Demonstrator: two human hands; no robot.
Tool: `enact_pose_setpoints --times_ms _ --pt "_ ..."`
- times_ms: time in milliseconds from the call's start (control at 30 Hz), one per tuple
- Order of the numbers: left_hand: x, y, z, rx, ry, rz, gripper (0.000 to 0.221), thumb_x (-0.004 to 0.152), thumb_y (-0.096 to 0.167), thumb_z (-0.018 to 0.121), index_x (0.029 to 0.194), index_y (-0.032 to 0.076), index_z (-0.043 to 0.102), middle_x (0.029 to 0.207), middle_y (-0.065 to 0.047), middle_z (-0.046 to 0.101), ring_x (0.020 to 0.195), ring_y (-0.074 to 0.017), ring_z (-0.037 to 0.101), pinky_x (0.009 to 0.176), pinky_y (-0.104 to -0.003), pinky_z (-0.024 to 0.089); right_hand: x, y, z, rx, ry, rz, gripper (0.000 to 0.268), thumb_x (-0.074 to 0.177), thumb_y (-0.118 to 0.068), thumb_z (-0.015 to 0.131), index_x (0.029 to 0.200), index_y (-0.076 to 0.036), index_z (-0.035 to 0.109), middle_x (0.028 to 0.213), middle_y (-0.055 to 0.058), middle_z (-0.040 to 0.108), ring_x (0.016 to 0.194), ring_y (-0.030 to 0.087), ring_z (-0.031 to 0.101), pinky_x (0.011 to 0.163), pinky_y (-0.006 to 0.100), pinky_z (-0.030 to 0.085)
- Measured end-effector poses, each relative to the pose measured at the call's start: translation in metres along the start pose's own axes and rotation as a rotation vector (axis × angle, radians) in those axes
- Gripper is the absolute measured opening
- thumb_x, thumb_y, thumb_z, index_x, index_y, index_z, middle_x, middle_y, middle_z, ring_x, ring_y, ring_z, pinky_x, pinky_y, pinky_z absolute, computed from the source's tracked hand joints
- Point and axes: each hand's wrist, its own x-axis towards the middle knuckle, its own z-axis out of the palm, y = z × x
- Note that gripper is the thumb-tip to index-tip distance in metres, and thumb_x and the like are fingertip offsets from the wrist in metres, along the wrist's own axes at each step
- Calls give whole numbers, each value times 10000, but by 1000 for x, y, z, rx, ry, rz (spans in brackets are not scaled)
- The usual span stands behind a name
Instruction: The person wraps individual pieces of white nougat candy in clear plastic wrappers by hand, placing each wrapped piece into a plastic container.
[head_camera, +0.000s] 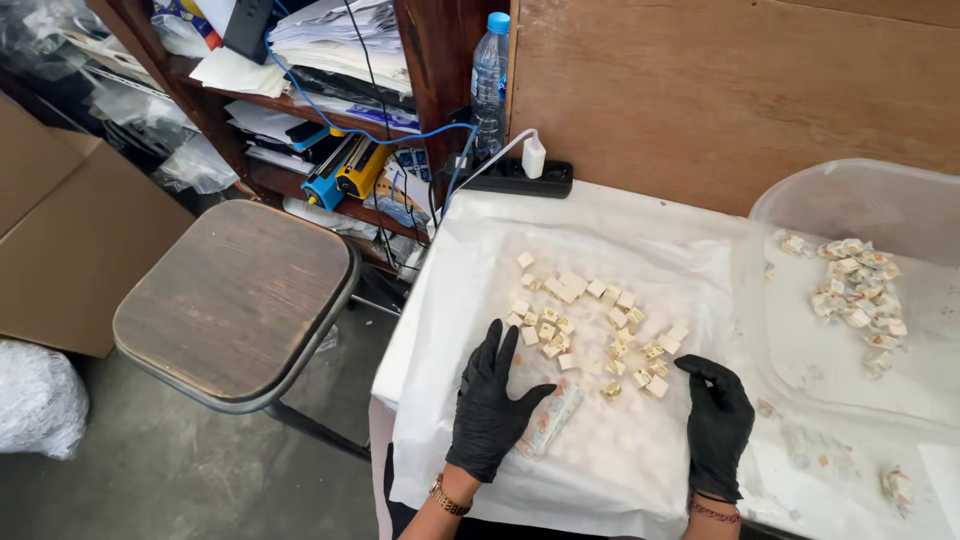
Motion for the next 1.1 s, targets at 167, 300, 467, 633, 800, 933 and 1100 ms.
enact_pose_setpoints --times_ms 167,300,467,633,800,933,1100 --pt "-1 -12 9 35 45 76 873 817 363 878 1536 155 429 1603 -126 427 1332 -323 548 1079 -461 450 1 3 -1 8 -9 -18 206 969 95 570 1036 -38 711 1105 92 739 1100 189 683 1055 293 525" --pt "-3 -10 8 -11 53 76 793 832 290 866 1508 136 481 1587 -109 457 1360 -307 545 1091 -439 454 1 3 -1 -7 -8 -21 220 961 102 571 1032 -44 719 1100 82 743 1095 183 680 1031 288 519" --pt "-3 -7 5 -39 14 41 855 841 256 867 1555 161 407 1626 -90 394 1408 -298 484 1111 -441 432 1 1 -1 -38 15 41 219 946 83 593 1029 -62 735 1088 56 750 1084 157 681 1030 270 506" --pt "1 9 -7 -1 117 41 815 905 310 785 1569 114 355 1608 -171 405 1455 -323 444 1144 -460 396 1 7 -2 -18 -1 11 208 964 90 585 1025 -49 726 1086 69 748 1090 169 684 1007 276 514" --pt "1 14 -15 32 285 134 793 948 278 741 1583 78 310 1633 -207 348 1494 -397 388 1233 -596 274 0 7 -1 -12 -1 18 201 962 99 590 1029 -42 716 1086 81 747 1082 169 686 1005 278 517" --pt "1 13 -13 52 248 50 902 935 405 719 1622 89 225 1694 -202 208 1570 -417 215 1239 -650 108 0 1 -1 -10 -5 0 200 971 95 579 1026 -45 710 1089 78 744 1093 176 686 1013 279 517" --pt "1 14 -15 35 226 49 875 950 380 695 1623 86 219 1694 -207 203 1574 -401 194 1242 -653 63 0 2 -1 33 -2 33 214 970 95 574 1043 -49 714 1099 75 743 1094 166 682 1001 265 519"
